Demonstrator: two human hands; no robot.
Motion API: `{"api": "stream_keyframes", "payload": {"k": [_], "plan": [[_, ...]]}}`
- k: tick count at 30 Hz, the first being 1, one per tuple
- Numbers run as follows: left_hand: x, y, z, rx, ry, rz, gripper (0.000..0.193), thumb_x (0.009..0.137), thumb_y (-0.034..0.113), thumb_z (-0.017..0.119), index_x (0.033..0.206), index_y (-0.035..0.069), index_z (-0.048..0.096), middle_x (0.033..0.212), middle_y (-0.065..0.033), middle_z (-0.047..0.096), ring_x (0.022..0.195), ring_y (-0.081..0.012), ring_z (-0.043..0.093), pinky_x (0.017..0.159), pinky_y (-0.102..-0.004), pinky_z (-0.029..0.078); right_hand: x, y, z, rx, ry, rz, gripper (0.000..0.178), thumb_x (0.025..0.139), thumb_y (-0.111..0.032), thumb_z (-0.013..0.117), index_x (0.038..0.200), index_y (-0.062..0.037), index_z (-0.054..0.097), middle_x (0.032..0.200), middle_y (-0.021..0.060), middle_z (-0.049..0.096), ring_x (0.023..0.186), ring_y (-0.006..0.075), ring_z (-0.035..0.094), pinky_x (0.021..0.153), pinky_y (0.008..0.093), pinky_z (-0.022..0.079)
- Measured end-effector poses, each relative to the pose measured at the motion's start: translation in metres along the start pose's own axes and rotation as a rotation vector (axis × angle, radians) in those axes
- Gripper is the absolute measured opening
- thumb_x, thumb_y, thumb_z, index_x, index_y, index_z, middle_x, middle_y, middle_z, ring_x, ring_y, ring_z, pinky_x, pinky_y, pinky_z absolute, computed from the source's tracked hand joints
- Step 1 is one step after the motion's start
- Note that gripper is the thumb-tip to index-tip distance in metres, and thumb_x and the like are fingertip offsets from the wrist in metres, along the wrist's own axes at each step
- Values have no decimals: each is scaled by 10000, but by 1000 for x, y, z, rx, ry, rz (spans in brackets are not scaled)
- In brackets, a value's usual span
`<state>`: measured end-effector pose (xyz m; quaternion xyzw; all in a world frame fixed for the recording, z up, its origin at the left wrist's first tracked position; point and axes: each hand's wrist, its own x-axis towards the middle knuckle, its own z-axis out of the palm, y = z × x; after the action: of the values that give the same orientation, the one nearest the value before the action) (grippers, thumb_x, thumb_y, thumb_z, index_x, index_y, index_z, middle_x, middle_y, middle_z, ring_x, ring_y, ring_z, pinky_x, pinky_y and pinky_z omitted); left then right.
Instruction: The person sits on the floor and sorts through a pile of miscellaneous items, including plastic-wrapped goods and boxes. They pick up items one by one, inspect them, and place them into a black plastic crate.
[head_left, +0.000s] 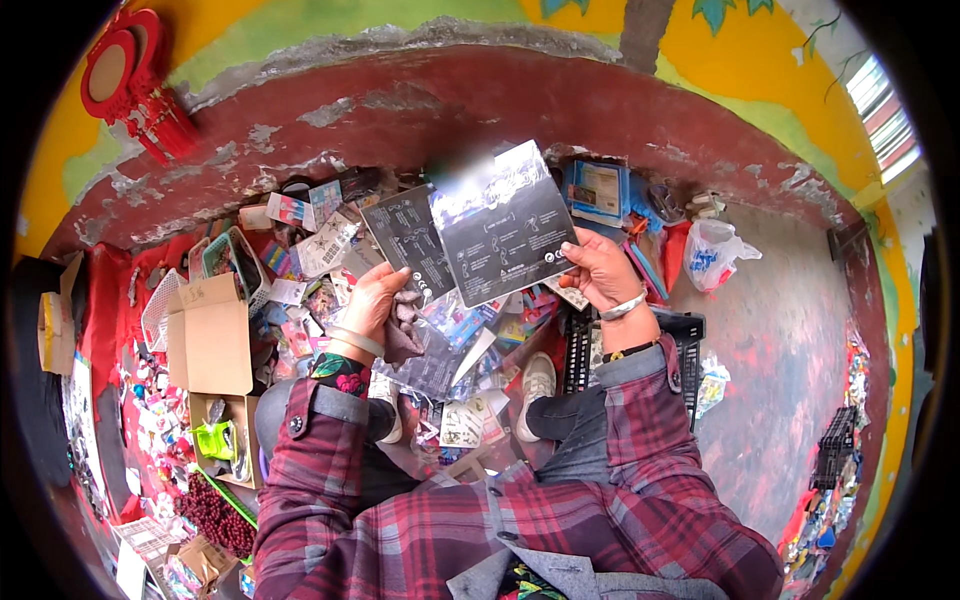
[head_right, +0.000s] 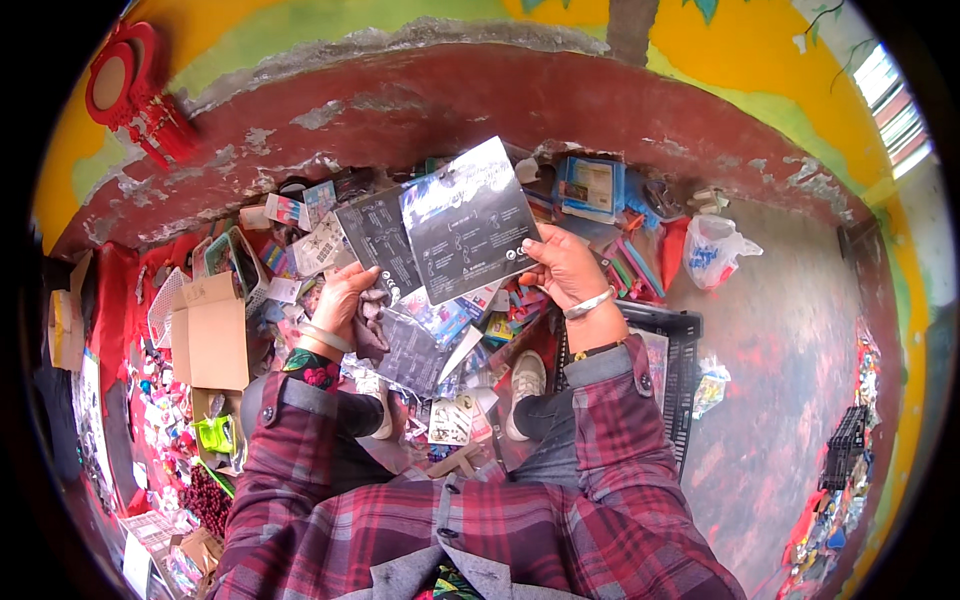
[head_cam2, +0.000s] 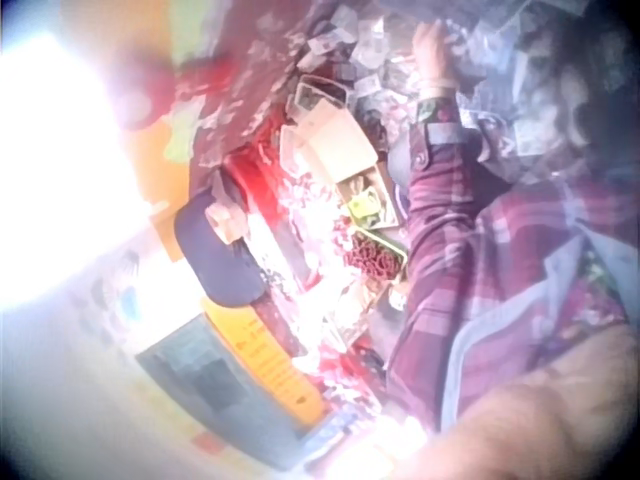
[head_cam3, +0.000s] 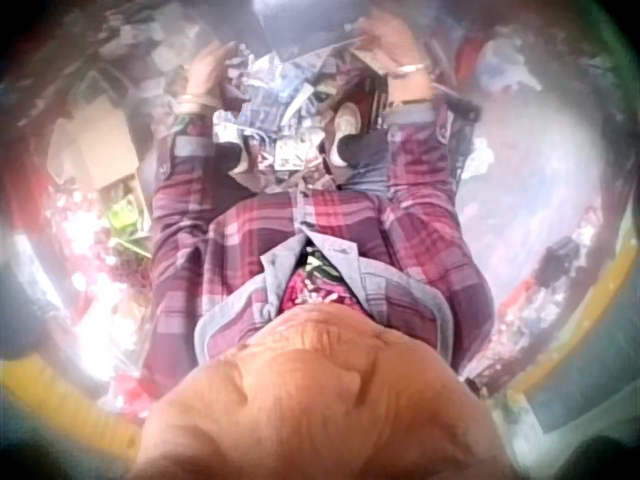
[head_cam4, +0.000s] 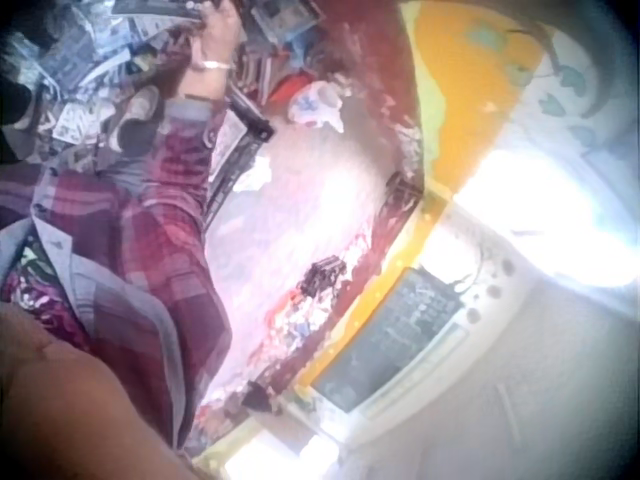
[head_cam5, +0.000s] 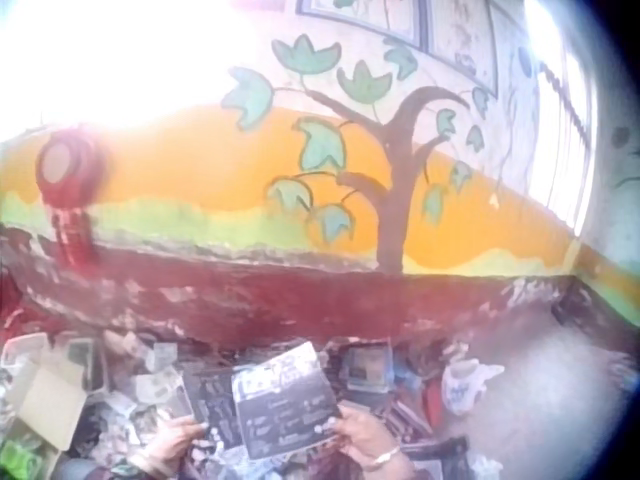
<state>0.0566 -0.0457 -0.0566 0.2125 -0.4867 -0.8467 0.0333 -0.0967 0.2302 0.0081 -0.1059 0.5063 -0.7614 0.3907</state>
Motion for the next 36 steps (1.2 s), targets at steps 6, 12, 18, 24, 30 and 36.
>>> {"api": "stream_keyframes", "payload": {"k": [6,12,18,24,30,36], "plan": [[8,-11,14,368,294,65,343,879,142,543,1164,-49,526,1074,-83,607,845,-126,565,733,-227,452,-6,2,9,-46,26,-113,243,887,-105,525,1119,-47,568,920,21,647,737,76,614,624,209,522],[-11,16,37,248,-94,21,531,884,247,564,1315,-6,386,1206,-147,536,1038,-164,550,800,-243,442,-2,16,28,-451,253,-455,253,892,-91,532,1125,-7,586,1043,44,633,873,117,606,746,234,489],[-33,5,45,-151,-267,77,475,876,336,547,1212,9,464,1116,-116,576,985,-209,585,770,-312,499,-5,54,90,-1638,244,-1051,419,764,-14,513,1177,-63,562,1224,176,523,1161,329,489,954,397,410],[-27,18,43,-520,0,58,317,895,229,500,1095,-14,530,1014,-109,608,903,-223,603,824,-345,474,-11,69,118,-1467,127,-1078,379,761,-66,582,1138,-52,556,1228,146,502,1158,323,483,885,411,427],[-25,29,34,-560,-42,175,324,901,253,487,1086,-9,531,998,-108,612,896,-226,602,818,-342,467,-7,76,108,-978,46,-641,448,810,-368,645,1070,-16,548,973,140,592,978,282,576,813,344,452],[-27,18,46,-474,-70,106,370,888,257,493,1147,-6,514,1045,-121,612,934,-231,601,855,-348,462,-5,104,115,-382,-191,-129,348,861,-221,603,1109,5,513,946,86,622,885,129,601,820,277,466]]}}
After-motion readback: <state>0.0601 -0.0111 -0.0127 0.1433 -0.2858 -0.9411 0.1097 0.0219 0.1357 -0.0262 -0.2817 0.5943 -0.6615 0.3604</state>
